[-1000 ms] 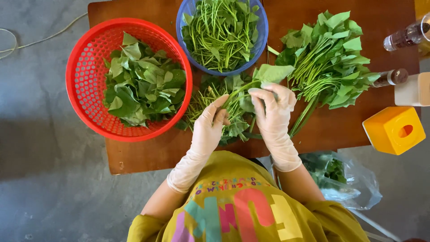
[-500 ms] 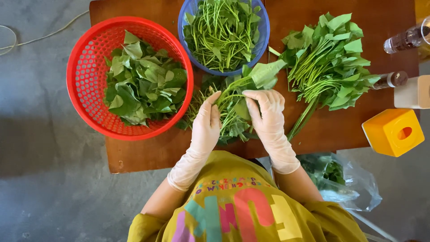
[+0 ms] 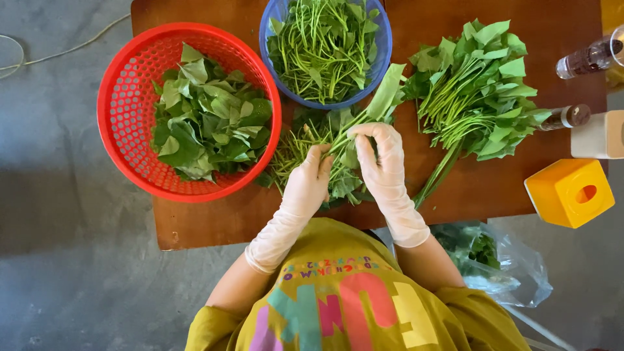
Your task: The person plucks leaves from sweet potato greens, placing the leaves into a red basket and the stems into a blue bowl.
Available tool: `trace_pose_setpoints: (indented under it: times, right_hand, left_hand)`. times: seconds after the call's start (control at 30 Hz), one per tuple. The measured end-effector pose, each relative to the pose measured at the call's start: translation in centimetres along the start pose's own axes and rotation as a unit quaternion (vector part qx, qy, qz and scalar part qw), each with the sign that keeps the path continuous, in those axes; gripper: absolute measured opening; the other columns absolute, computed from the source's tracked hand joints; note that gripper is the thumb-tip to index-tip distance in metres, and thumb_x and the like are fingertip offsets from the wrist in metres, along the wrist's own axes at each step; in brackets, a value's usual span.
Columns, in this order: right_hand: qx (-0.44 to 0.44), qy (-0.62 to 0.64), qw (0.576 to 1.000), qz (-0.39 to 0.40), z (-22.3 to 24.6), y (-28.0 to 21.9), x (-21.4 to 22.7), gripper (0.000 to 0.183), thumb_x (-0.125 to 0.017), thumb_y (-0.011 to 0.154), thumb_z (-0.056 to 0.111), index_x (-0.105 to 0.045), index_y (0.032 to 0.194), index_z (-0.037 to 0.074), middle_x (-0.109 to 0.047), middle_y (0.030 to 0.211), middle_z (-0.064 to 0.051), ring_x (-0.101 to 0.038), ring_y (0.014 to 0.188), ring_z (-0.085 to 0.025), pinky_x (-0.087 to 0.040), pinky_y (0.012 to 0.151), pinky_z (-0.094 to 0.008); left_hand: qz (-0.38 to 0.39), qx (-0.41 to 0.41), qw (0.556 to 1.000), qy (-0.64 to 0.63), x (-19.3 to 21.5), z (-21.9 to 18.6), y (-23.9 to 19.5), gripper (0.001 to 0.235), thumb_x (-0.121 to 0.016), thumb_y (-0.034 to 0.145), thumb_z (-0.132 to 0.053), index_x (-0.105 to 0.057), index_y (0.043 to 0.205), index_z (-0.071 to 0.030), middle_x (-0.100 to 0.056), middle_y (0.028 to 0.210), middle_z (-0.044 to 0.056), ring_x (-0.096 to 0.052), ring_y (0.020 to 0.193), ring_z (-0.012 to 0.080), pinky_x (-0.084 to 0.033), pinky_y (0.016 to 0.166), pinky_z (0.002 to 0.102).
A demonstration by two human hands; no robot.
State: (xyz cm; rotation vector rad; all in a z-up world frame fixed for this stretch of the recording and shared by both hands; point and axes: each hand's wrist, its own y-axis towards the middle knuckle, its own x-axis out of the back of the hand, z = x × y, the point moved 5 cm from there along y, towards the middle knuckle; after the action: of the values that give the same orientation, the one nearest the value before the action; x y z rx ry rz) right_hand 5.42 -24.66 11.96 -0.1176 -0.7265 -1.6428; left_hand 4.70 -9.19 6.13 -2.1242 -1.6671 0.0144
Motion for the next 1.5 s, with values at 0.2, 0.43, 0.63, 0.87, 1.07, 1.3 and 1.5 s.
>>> trace_pose_setpoints:
  times: [0.2,0.43,0.63,0.87,1.07,1.3,1.5]
  right_hand:
    - [-0.236,0.282,0.930,-0.010,-1.3,0.0,-0.3,0.011,-0.055,0.107,0.008,-0.066,0.106,0.008,-0.061,0.091,0.002,-0.051,0.074,-0.005,-0.045,0.068,-0.023]
    - [-0.141,0.310,0.931,-0.133,-0.8,1.1,4.4,0.010,-0.050,0.110,0.012,-0.060,0.112,0.014,-0.070,0.100,-0.003,-0.063,0.083,-0.010,-0.053,0.078,-0.028]
    - [0.163,-0.073,0.983,0.044,0.2,-1.0,1.8,0.023,-0.076,0.092,0.007,-0.071,0.114,0.010,-0.067,0.090,-0.003,-0.062,0.074,-0.022,-0.050,0.069,-0.037]
    - [0.126,-0.153,0.976,0.095,-1.5,0.0,-1.7,0.028,-0.079,0.091,0.007,-0.072,0.118,0.014,-0.068,0.093,-0.006,-0.064,0.078,-0.027,-0.051,0.067,-0.036]
    - [0.074,-0.157,0.981,0.085,-2.8,-0.6,-1.8,0.021,-0.078,0.093,0.009,-0.069,0.110,0.015,-0.065,0.097,-0.006,-0.066,0.087,-0.028,-0.052,0.074,-0.036]
    - [-0.006,-0.016,0.996,0.087,-4.6,-1.2,-1.6,0.015,-0.067,0.099,0.003,-0.066,0.112,0.011,-0.064,0.104,-0.008,-0.064,0.100,-0.028,-0.051,0.090,-0.037]
    - [-0.303,0.154,0.940,0.042,-7.5,-1.9,-2.4,0.010,-0.061,0.102,0.012,-0.065,0.110,0.011,-0.059,0.096,-0.002,-0.056,0.089,-0.019,-0.048,0.083,-0.033]
  left_hand:
    - [0.010,0.009,0.999,-0.049,-0.1,0.4,0.6,0.028,-0.055,0.102,-0.021,-0.056,0.127,-0.008,-0.061,0.064,0.006,-0.057,0.040,0.0161,-0.047,0.044,0.032]
    - [0.008,0.065,0.982,-0.179,1.3,2.5,0.8,0.025,-0.054,0.103,-0.019,-0.055,0.120,0.000,-0.054,0.062,0.003,-0.048,0.038,0.0131,-0.039,0.040,0.029]
    - [0.034,0.091,0.964,-0.248,1.5,2.1,1.0,0.022,-0.055,0.103,-0.020,-0.056,0.114,-0.002,-0.053,0.062,0.002,-0.046,0.037,0.0126,-0.037,0.039,0.028]
    - [0.069,0.095,0.960,-0.253,2.1,1.1,-0.1,0.020,-0.056,0.103,-0.020,-0.057,0.112,-0.003,-0.055,0.064,0.002,-0.048,0.039,0.0128,-0.039,0.040,0.027]
    - [0.074,0.068,0.947,-0.304,3.0,0.9,0.0,0.021,-0.053,0.105,-0.023,-0.056,0.110,-0.004,-0.056,0.065,0.002,-0.052,0.042,0.0126,-0.041,0.042,0.026]
    - [0.038,0.076,0.954,-0.288,3.0,1.2,0.4,0.020,-0.055,0.106,-0.022,-0.056,0.110,-0.003,-0.049,0.063,-0.001,-0.040,0.041,0.0087,-0.034,0.039,0.025]
    - [0.035,0.056,0.969,-0.239,2.3,1.2,0.4,0.019,-0.055,0.105,-0.021,-0.055,0.111,-0.003,-0.048,0.062,-0.001,-0.039,0.043,0.0080,-0.035,0.039,0.026]
